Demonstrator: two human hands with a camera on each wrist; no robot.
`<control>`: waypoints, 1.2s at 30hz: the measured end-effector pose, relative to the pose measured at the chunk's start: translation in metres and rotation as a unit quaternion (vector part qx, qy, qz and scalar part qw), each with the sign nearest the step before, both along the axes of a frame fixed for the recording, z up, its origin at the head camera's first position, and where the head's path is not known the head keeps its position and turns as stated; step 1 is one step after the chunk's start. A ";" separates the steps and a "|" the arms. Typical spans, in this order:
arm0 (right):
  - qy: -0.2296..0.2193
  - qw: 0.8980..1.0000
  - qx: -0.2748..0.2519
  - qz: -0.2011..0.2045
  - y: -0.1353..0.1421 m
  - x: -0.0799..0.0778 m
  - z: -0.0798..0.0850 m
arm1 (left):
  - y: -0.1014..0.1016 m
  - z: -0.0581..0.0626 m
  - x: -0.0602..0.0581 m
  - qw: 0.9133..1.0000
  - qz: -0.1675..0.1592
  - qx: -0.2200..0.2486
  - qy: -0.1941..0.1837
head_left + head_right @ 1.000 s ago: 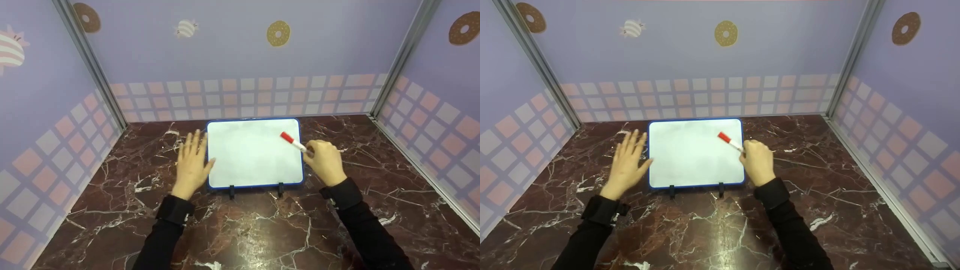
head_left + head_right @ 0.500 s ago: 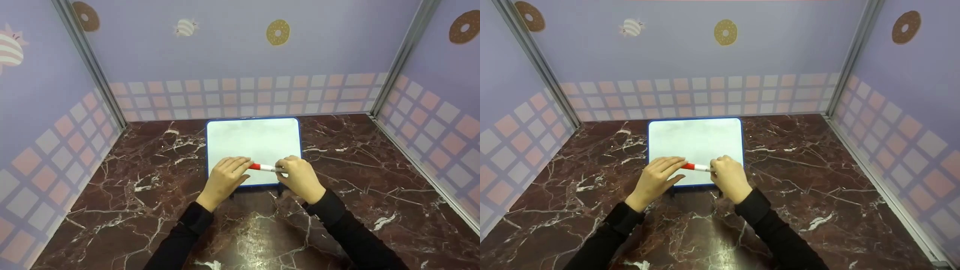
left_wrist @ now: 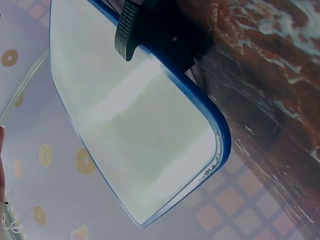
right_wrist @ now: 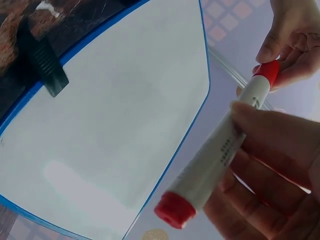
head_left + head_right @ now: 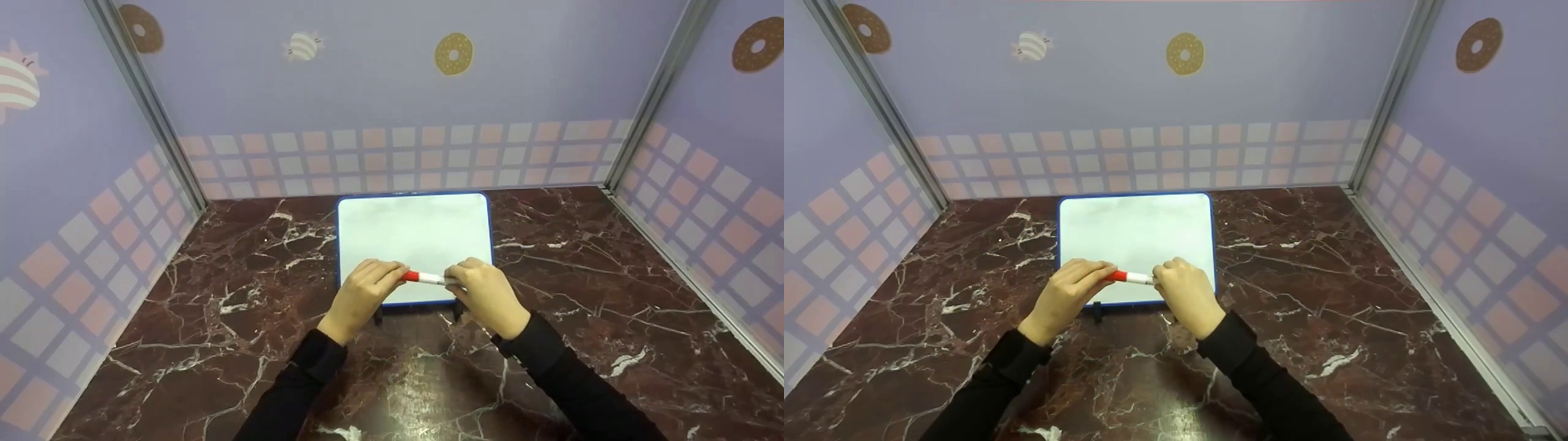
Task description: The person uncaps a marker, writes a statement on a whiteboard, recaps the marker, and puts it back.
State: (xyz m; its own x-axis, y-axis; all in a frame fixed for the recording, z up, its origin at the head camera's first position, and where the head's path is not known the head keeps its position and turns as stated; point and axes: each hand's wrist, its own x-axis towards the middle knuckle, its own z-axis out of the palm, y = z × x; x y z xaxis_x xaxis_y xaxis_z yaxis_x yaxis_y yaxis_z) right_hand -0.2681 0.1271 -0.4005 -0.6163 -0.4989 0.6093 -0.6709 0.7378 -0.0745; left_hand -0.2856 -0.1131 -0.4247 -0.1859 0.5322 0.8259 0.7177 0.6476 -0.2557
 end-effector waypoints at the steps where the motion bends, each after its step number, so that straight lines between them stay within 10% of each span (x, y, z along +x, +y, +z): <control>1: 0.005 1.000 -0.001 0.000 0.000 0.000 0.000 | 0.000 0.000 0.000 1.000 -0.001 0.001 -0.003; 20: 0.019 0.999 -0.027 -0.035 0.015 -0.010 0.007 | -0.035 0.013 -0.009 0.984 0.040 0.132 -0.116; 36: 0.005 0.999 -0.029 -0.035 0.014 -0.009 0.005 | -0.113 0.014 -0.022 0.896 0.236 0.252 -0.279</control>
